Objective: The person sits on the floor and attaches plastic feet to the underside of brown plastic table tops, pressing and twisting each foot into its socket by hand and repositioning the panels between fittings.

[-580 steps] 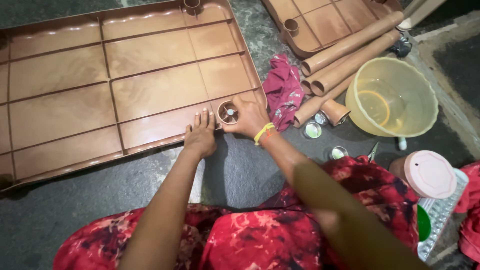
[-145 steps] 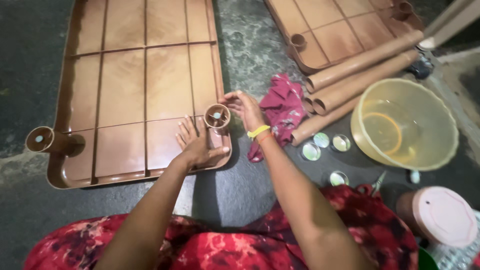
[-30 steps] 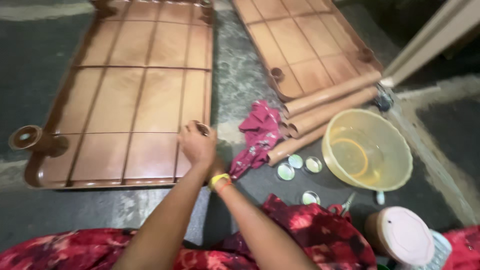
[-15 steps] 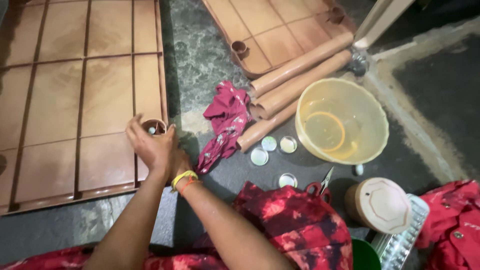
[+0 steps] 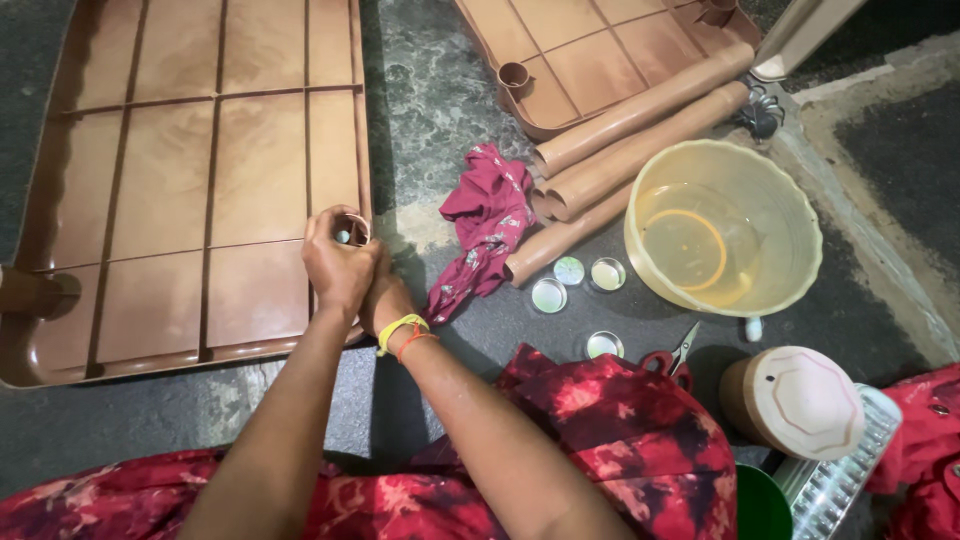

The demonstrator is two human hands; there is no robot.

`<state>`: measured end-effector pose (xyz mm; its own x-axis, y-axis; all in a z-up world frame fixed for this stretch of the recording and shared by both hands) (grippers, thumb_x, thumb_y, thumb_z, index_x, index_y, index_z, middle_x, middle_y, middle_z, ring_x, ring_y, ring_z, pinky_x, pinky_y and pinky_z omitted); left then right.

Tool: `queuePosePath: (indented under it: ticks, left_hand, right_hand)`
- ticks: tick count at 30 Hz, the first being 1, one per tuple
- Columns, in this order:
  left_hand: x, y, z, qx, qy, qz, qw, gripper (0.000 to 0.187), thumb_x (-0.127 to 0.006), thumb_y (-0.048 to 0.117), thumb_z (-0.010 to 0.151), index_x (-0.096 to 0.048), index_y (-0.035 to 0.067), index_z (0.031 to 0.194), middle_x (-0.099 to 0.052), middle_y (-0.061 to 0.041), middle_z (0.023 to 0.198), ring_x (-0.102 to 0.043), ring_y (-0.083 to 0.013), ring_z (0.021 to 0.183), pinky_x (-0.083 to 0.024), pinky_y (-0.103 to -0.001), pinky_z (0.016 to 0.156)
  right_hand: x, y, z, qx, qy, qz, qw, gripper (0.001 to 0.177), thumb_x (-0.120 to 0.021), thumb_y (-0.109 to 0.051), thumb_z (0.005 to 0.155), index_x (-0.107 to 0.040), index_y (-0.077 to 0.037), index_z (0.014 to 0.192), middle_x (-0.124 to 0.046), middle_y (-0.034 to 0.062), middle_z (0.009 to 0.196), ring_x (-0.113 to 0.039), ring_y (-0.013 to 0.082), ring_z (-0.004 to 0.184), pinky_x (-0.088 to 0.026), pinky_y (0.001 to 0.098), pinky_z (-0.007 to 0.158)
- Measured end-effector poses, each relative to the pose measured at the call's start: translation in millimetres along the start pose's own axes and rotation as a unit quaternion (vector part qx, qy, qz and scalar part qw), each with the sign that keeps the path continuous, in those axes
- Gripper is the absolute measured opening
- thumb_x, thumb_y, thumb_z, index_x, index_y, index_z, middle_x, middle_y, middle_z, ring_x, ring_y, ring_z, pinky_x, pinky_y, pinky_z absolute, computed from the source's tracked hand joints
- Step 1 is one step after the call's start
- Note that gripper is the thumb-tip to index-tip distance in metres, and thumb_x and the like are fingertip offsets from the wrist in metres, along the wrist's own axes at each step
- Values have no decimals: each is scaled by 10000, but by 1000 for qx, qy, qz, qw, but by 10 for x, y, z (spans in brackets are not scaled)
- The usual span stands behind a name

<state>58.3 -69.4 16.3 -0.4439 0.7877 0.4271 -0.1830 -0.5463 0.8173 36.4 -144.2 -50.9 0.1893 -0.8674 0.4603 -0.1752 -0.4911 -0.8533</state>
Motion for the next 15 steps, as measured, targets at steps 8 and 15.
queuePosePath:
  ticks: [8,15]
  left_hand:
    - [215,58,106,-44,-102,25,993,522,-840,32,671,-694,63,1170,-673,-120,1053,-697,-250,921,-571,-350,819]
    - [22,138,-157,90,64,-15,994,677,-865,72,686,-589,22,1302,-740,-119,1041,-727,-238,900,-576,-353,826]
  right_hand:
    - [-127,142,63,60,49,-30,997,717,-567,-240,845,-275,-29,1465,-701,342,991,-660,537,971,-519,596,849]
    - [-47,109,-2,-43,52,-35,997,520,-653,-425,889,-598,1,1180,-701,323,1014,-681,475,1015,-545,571,867]
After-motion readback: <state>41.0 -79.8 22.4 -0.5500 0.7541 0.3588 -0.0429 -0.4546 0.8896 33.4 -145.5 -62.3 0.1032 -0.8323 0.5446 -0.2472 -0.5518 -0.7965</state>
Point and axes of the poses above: each hand's wrist, its own z-axis towards the middle knuckle, its own x-axis out of the back of the hand, y = z × x, the point moved 2 cm from there along z, towards the middle knuckle
